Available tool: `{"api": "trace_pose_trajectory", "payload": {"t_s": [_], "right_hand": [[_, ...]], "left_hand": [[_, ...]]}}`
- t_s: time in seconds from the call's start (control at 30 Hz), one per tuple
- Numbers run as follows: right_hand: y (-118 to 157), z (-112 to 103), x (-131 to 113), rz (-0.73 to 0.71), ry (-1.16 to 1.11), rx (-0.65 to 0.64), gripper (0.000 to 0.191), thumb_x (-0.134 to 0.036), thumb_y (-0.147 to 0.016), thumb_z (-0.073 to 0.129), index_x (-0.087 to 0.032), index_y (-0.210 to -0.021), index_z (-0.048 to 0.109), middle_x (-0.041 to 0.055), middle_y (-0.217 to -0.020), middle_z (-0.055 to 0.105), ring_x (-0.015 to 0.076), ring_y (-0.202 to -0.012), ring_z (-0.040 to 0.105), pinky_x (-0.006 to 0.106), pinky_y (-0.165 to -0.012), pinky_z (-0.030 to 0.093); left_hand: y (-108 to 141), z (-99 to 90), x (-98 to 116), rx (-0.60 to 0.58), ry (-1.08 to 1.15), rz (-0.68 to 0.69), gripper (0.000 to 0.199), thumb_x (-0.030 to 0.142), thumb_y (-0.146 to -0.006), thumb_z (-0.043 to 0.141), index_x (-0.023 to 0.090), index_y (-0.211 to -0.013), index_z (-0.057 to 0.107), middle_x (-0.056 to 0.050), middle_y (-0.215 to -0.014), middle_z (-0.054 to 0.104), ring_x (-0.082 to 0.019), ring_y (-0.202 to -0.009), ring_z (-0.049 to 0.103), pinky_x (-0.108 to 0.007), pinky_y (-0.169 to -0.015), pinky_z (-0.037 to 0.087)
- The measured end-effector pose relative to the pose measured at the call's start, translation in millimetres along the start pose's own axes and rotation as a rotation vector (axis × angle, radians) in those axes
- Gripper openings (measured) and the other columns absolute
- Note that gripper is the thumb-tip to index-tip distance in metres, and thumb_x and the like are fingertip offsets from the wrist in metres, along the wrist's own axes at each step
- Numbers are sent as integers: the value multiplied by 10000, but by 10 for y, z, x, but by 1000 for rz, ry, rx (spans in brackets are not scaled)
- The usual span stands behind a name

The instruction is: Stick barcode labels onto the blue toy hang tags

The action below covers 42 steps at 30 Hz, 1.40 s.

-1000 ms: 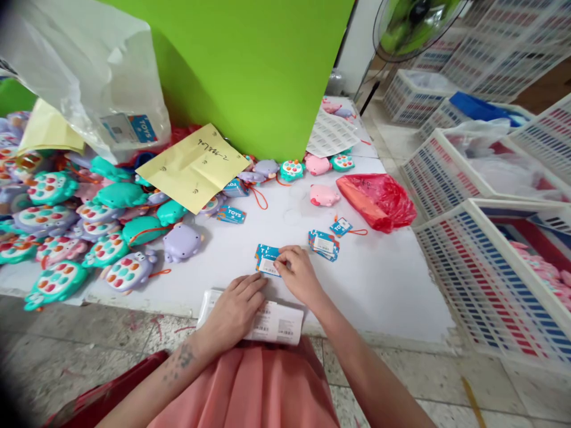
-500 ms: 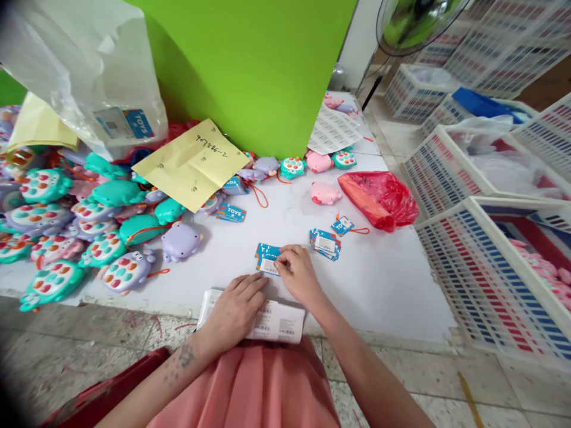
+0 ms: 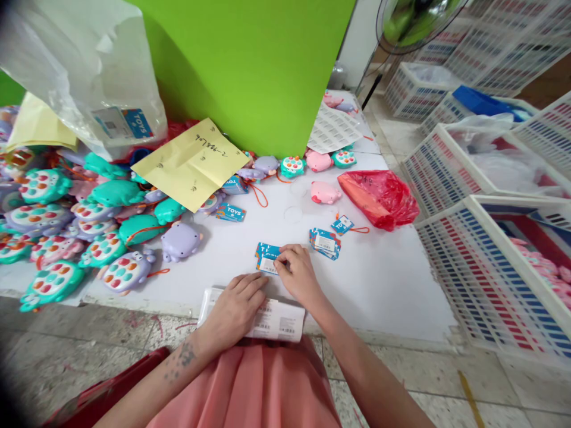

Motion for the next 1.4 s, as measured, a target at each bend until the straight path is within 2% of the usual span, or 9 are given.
{"api": "trace_pose_trajectory", "payload": {"t_s": [0.2, 0.37, 0.6, 0.67, 0.77, 0.83, 1.03, 1.23, 1.4], "right_hand": [[-2, 1, -10, -10, 20, 0, 89, -192, -788, 537, -208, -713, 581, 77, -984, 562, 215, -977, 513, 405, -854, 427], [0, 16, -15, -33, 55, 6, 97, -171, -785, 540, -205, -703, 580, 73, -972, 556, 215, -978, 513, 407, -877, 418], [61, 49, -8, -95, 119, 30, 21, -199, -771, 604, -204, -780, 585, 85, -1022, 537, 236, -1017, 499, 420, -916, 402], [74, 38, 9, -87, 121, 57, 103, -208, -775, 601, -204, -876, 579, 90, -1047, 536, 240, -1016, 501, 421, -910, 409], [64, 4, 58, -22, 119, 95, 407, -235, -739, 642, -196, -1116, 494, 96, -1078, 532, 239, -946, 521, 416, -837, 453], [37, -1, 59, -5, 146, 94, 499, -261, -728, 655, -195, -1177, 448, 100, -1093, 529, 240, -927, 526, 413, -807, 467], [-94, 60, -35, -30, 359, 77, 336, -385, -738, 653, -176, -974, 535, 107, -949, 543, 285, -944, 513, 450, -837, 448], [-57, -61, -79, -111, 259, 87, 165, -222, -818, 550, -187, -979, 530, 92, -986, 524, 239, -961, 510, 404, -857, 444], [72, -77, -103, -200, 297, -95, 224, -284, -738, 686, -205, -920, 583, 59, -930, 535, 234, -924, 518, 406, -840, 438]], "left_hand": [[-9, 3, -3, -5, -14, 7, 168, 172, -905, 431, 140, -1000, 565, -80, -1283, 524, -227, -1247, 408, -384, -1024, 340], [-49, -1, 1, -21, -31, 44, 187, 178, -907, 421, 131, -1024, 559, -101, -1380, 439, -236, -1339, 290, -394, -1069, 286], [-87, 1, -5, -64, -24, 26, 190, 175, -908, 412, 132, -1030, 552, -117, -1362, 464, -214, -1323, 331, -394, -1068, 283], [-82, 12, -8, -56, -31, 24, 196, 184, -908, 417, 132, -1044, 547, -116, -1363, 463, -212, -1324, 329, -395, -1065, 287], [-70, 44, -12, -49, -51, 30, 179, 177, -898, 433, 132, -1026, 550, -110, -1371, 457, -215, -1323, 332, -393, -1068, 283], [-62, 65, -12, -45, -63, 35, 169, 181, -896, 439, 132, -1011, 553, -107, -1375, 451, -219, -1321, 333, -394, -1072, 277], [-53, 75, 2, -21, -74, 28, 173, 210, -905, 434, 140, -1007, 556, -113, -1373, 452, -222, -1331, 317, -401, -1081, 261], [-11, 74, 20, 7, -70, 39, 183, 211, -905, 443, 141, -1038, 547, -100, -1383, 441, -223, -1338, 301, -408, -1087, 258], [49, 56, 60, 21, -49, 48, 187, 215, -891, 471, 144, -1047, 546, -95, -1311, 495, -240, -1318, 323, -403, -1079, 280]]}}
Point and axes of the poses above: each hand's wrist, its own y-axis away from the middle knuckle, its own z-axis out of the palm, x = y × z, the point moved 6 cm from there along -y, towards the middle knuckle
